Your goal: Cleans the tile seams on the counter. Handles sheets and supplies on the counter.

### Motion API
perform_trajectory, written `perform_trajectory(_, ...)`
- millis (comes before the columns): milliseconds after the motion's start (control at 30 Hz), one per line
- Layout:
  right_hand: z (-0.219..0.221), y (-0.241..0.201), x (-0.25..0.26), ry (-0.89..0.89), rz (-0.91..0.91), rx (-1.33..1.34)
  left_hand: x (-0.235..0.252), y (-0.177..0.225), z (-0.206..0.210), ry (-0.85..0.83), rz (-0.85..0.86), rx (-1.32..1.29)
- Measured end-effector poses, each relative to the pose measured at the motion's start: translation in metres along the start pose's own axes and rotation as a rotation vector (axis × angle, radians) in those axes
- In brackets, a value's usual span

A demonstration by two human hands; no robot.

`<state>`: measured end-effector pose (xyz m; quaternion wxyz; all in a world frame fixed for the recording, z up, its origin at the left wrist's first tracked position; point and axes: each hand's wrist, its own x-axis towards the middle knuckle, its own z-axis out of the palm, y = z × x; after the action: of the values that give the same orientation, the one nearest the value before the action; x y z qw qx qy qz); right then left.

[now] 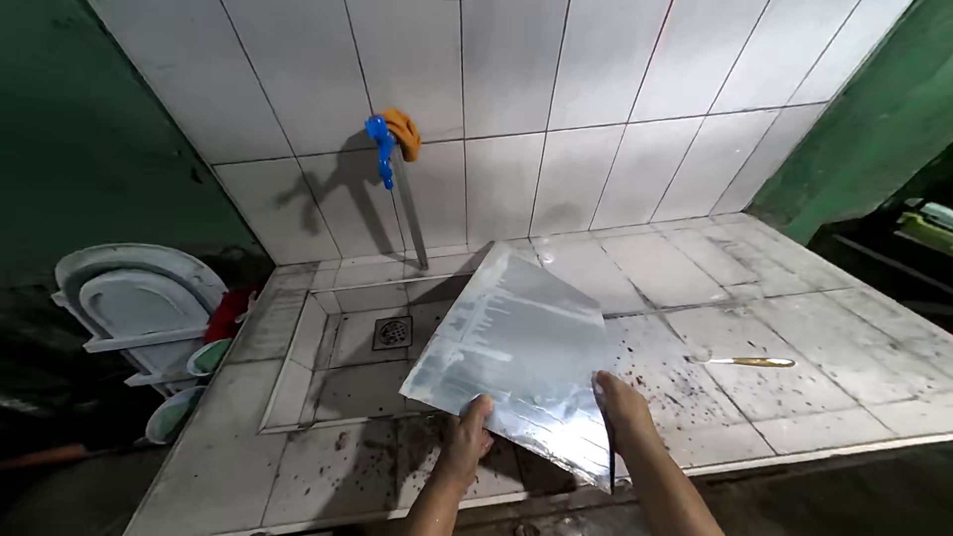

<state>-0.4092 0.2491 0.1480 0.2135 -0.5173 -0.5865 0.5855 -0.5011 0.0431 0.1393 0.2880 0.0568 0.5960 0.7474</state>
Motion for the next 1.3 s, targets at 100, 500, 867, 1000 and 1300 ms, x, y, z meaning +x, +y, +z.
perform_trajectory(100,0.004,-0.002,-0.011,0.023,-0.016,-0.016,-0.007,0.01,-0.005,-0.002,-0.022,0.001)
perform_trajectory(500,0.034,-0.004,-0.036,0.009,0.01,-0.033,0.002,0.024,-0.045,0.076,-0.077,0.07)
perform_trajectory(867,0.02,0.003,-0.036,-0.033,0.042,0.035,-0.015,-0.005,-0.042,0.054,-0.082,0.018)
perform_trajectory(1000,0.018,0.009,-0.041,-0.027,-0.027,0.071,-0.013,0.005,-0.035,0.043,-0.004,-0.019)
perform_trajectory(1300,0.053,-0.006,-0.062,-0.064,-0.043,0.263,0.001,0.048,-0.047,0.187,0.084,-0.088)
